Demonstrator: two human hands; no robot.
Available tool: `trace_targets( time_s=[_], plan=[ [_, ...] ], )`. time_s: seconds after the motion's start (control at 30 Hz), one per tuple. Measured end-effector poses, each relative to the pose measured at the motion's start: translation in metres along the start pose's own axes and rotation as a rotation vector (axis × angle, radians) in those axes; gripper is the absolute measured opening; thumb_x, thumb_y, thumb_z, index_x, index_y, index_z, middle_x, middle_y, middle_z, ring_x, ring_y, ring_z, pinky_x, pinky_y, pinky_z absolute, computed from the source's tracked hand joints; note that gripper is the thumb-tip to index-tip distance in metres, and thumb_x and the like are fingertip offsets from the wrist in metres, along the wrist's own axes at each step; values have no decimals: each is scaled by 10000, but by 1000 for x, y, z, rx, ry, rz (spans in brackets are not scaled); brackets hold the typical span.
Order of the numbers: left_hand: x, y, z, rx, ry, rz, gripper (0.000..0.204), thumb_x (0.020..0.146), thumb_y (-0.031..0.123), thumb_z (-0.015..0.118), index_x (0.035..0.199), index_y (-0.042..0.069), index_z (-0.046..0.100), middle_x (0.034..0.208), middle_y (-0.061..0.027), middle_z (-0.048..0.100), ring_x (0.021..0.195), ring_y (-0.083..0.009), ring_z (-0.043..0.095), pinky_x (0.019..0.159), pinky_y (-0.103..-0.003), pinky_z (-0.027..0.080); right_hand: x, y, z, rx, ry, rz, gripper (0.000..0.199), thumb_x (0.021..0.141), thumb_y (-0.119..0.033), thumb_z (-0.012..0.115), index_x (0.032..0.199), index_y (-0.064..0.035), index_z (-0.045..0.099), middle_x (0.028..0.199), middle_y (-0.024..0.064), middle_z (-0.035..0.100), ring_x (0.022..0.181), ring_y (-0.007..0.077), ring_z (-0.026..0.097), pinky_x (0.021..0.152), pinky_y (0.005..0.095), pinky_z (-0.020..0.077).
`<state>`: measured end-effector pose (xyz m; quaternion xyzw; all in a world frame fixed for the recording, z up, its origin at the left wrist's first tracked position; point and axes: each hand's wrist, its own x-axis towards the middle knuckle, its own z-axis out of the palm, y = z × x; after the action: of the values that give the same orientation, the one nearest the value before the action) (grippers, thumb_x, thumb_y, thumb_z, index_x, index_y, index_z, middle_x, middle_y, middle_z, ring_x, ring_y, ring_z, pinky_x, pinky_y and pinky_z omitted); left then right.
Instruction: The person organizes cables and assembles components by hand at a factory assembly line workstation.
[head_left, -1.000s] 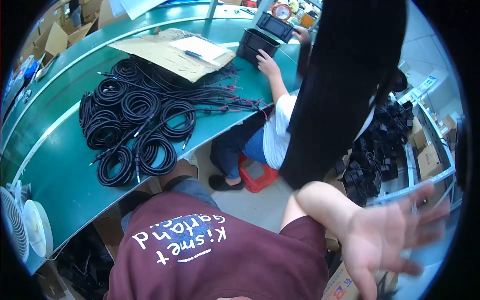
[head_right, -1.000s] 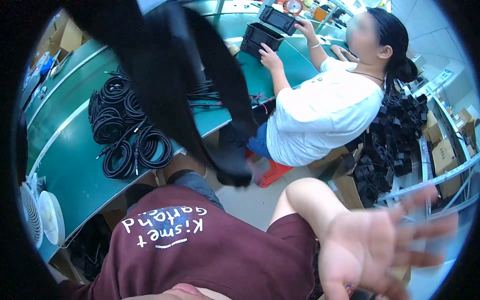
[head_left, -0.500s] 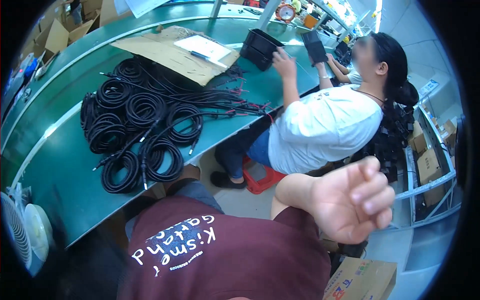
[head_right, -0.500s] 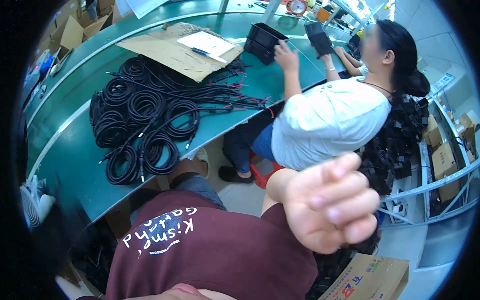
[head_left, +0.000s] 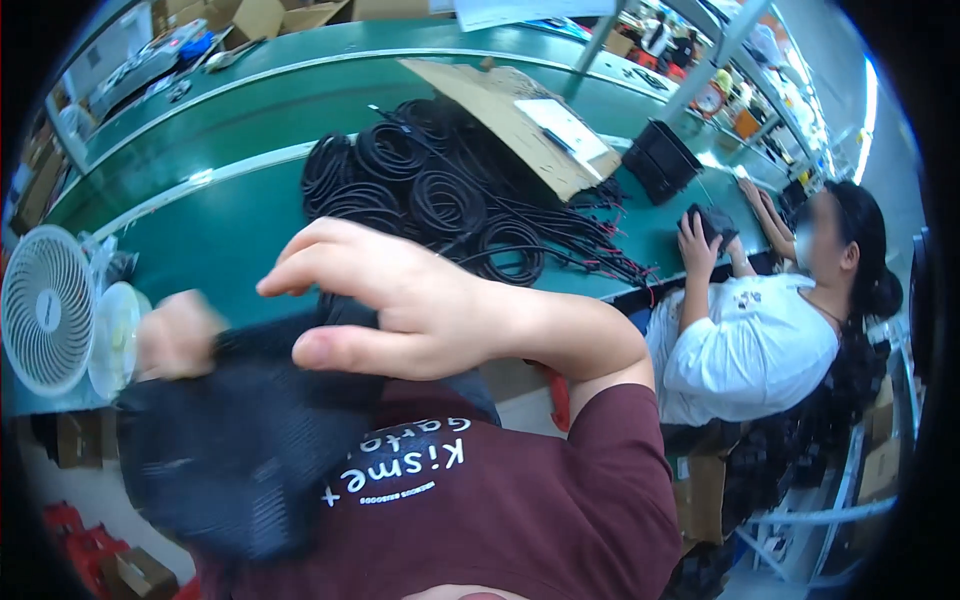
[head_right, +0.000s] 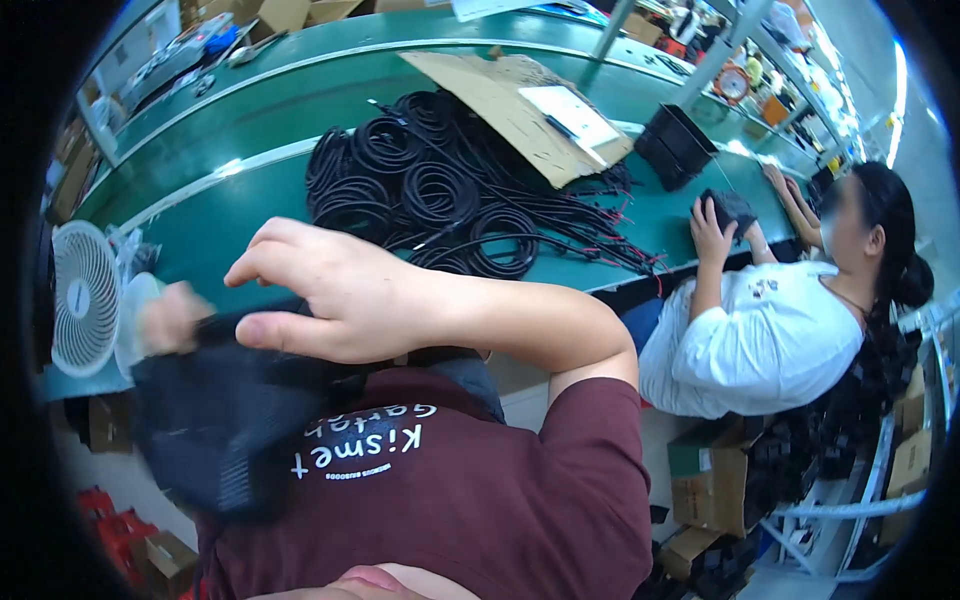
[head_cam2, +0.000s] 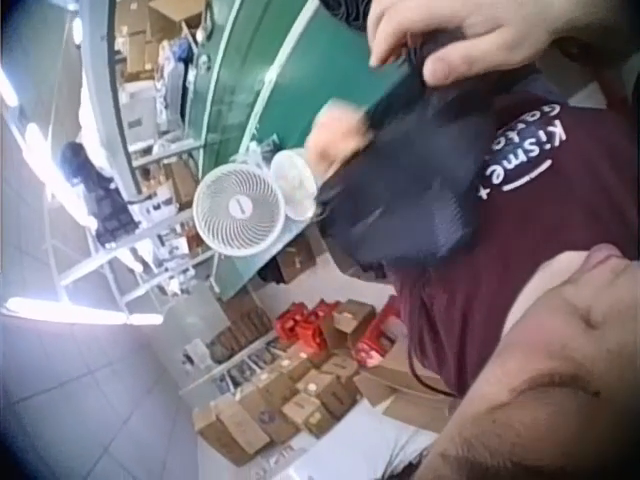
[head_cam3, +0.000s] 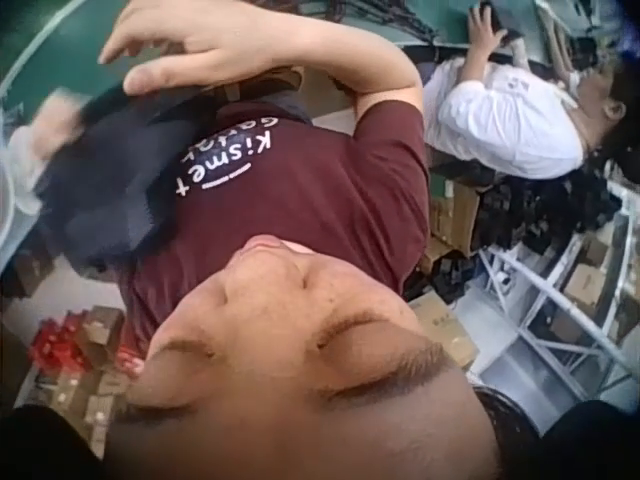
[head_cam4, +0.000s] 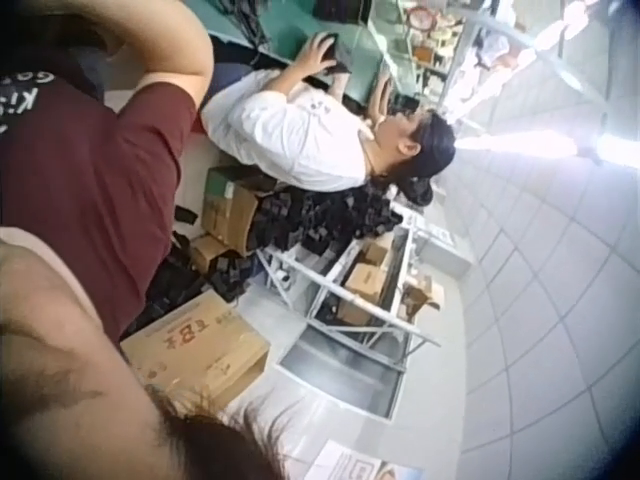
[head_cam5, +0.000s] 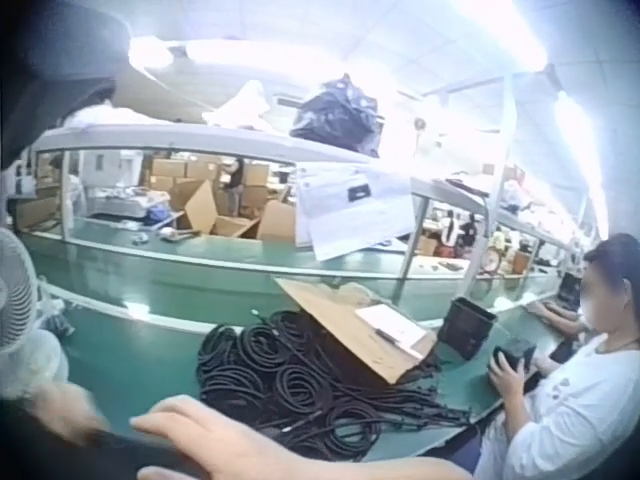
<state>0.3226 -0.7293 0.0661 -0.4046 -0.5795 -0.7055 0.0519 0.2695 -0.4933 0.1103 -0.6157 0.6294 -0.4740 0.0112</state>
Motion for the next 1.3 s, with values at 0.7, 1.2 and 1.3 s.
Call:
trace_targets(
  time_s=[0.7, 1.2, 1.3],
  plan=[
    [-55, -33, -3, -471, 535, -183, 364, 876, 129, 581, 1200, -16, 502, 1150, -102, 557, 1053, -195, 543, 919, -310, 437, 77, 41, 63, -71, -2, -406, 238, 649, -60, 711, 836, -41, 564, 755, 79, 518, 684, 258, 525, 641, 353, 418],
    [-214, 103, 35, 850, 638, -396, 139, 774, 72, 609, 901, 17, 608, 915, -148, 605, 813, -247, 607, 749, -336, 483, 157, 66, 188, -297, -179, -624, 97, 687, -156, 552, 723, -95, 486, 669, 47, 468, 677, 217, 513, 581, 341, 403],
    [-196, 100, 59, 1452, 698, -250, 586, 757, 283, 716, 1235, 38, 482, 1248, -195, 464, 1151, -341, 475, 1019, -483, 321, 146, 43, 222, -145, -240, -636, 135, 663, -167, 566, 726, -89, 475, 699, 45, 465, 675, 214, 500, 578, 321, 416]
  ],
)
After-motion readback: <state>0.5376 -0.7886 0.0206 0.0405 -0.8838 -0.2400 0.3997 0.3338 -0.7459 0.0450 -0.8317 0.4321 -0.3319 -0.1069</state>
